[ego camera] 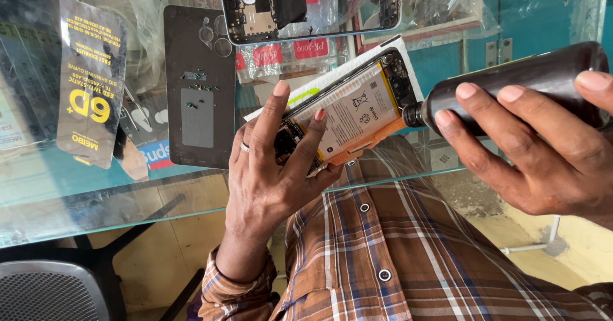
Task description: The person holds a disassembled smartphone and pours liquid from a dark bottle onto its frame and battery area, then works the liquid around the edges. They peel the old black back cover and adhesive away from the phone body by hand, continuing to apply liquid around the frame.
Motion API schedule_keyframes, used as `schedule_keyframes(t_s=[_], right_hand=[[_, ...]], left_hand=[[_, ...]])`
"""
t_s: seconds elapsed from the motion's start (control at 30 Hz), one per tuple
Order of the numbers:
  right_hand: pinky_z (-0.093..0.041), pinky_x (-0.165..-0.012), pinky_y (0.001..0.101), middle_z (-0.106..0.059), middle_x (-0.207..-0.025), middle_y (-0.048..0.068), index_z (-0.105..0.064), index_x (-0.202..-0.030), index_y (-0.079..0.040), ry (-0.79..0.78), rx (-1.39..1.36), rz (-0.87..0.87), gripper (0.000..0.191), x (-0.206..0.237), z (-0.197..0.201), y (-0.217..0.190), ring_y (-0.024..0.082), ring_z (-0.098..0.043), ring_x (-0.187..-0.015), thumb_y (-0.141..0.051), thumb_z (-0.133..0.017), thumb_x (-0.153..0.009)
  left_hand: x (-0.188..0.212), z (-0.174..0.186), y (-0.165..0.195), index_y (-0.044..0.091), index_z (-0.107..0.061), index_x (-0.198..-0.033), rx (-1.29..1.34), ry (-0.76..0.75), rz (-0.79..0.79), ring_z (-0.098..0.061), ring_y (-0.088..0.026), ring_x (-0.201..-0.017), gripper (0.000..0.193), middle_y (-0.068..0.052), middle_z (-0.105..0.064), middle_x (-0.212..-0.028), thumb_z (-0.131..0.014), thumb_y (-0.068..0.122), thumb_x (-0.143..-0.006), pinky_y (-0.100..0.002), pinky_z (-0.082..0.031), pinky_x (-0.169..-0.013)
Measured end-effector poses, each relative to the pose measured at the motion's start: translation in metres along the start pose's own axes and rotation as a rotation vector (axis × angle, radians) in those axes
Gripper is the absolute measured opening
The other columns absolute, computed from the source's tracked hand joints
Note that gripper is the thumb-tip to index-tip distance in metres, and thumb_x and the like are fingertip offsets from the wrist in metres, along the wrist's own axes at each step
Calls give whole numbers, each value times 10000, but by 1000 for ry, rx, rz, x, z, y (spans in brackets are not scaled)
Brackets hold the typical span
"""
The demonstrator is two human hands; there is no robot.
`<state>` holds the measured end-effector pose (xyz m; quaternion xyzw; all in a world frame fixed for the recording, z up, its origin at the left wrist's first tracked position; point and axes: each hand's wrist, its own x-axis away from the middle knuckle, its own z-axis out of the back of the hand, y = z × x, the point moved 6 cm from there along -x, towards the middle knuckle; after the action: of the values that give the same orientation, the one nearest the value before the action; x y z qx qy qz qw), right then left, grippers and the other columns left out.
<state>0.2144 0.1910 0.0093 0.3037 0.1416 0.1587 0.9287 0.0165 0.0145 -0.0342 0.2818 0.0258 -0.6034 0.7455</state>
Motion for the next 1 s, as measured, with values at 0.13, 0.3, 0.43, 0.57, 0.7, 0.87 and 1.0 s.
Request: schedule_keyframes(t_s=[0.13,0.3,0.43,0.57,0.7,0.87,1.0], right_hand=[[-426,-1062,500,-757,-1273,33,-752,-1254,-250,-3,-14,-7,327,-6,3,0,247,-565,-1183,-290,-708,-933],[-435,-1085,433,-757,-1294,34,-754,-1249,-253,-21,-56,-83,312,-20,1,8,232,-574,-1173,-199,-744,-942],[-459,-1096,505,-691,-1327,66,-739,-1262,-216,-125,-395,-315,374,8,-17,25,281,-580,-1205,-119,-745,-901],[-485,-1052,462,-598,-1352,157,-589,-1331,-108,-78,-996,-702,549,70,-87,37,335,-569,-1275,-100,-755,-808],[-582,-957,455,-633,-1292,188,-482,-1409,-78,-24,-1798,-1048,767,125,-202,44,334,-633,-1235,-60,-888,-758],[-650,-927,428,-682,-1230,204,-381,-1502,-54,14,-2739,-380,1059,112,-232,42,330,-701,-1181,-6,-1000,-644],[-571,-994,378,-697,-1153,168,-446,-1467,-48,47,-2119,-724,843,85,-215,37,295,-698,-1122,-126,-901,-762]], left_hand=[[-1,1,1,114,-695,-1344,4,-4,13,-581,-356,-1287,700,-217,-321,-1595,-1001,341,-757,-469,-550,-1036],[-4,2,0,106,-692,-1345,44,-19,54,-566,-376,-1337,688,-217,-325,-1605,-973,345,-764,-476,-533,-1080],[-12,2,-2,104,-691,-1331,66,-31,105,-544,-365,-1319,658,-202,-358,-1592,-944,391,-796,-499,-470,-1092],[-12,10,1,104,-634,-1397,35,-35,144,-518,-377,-1326,731,-162,-419,-1549,-913,446,-814,-530,-408,-1138],[5,24,4,105,-500,-1501,59,-24,239,-517,-358,-1342,836,-113,-491,-1506,-907,416,-841,-524,-402,-1174],[19,29,-3,78,-376,-1558,146,29,356,-519,-357,-1369,944,-144,-499,-1501,-928,292,-823,-487,-425,-1175],[21,29,-9,97,-363,-1571,229,64,381,-536,-352,-1374,946,-140,-496,-1505,-930,262,-832,-473,-465,-1165]])
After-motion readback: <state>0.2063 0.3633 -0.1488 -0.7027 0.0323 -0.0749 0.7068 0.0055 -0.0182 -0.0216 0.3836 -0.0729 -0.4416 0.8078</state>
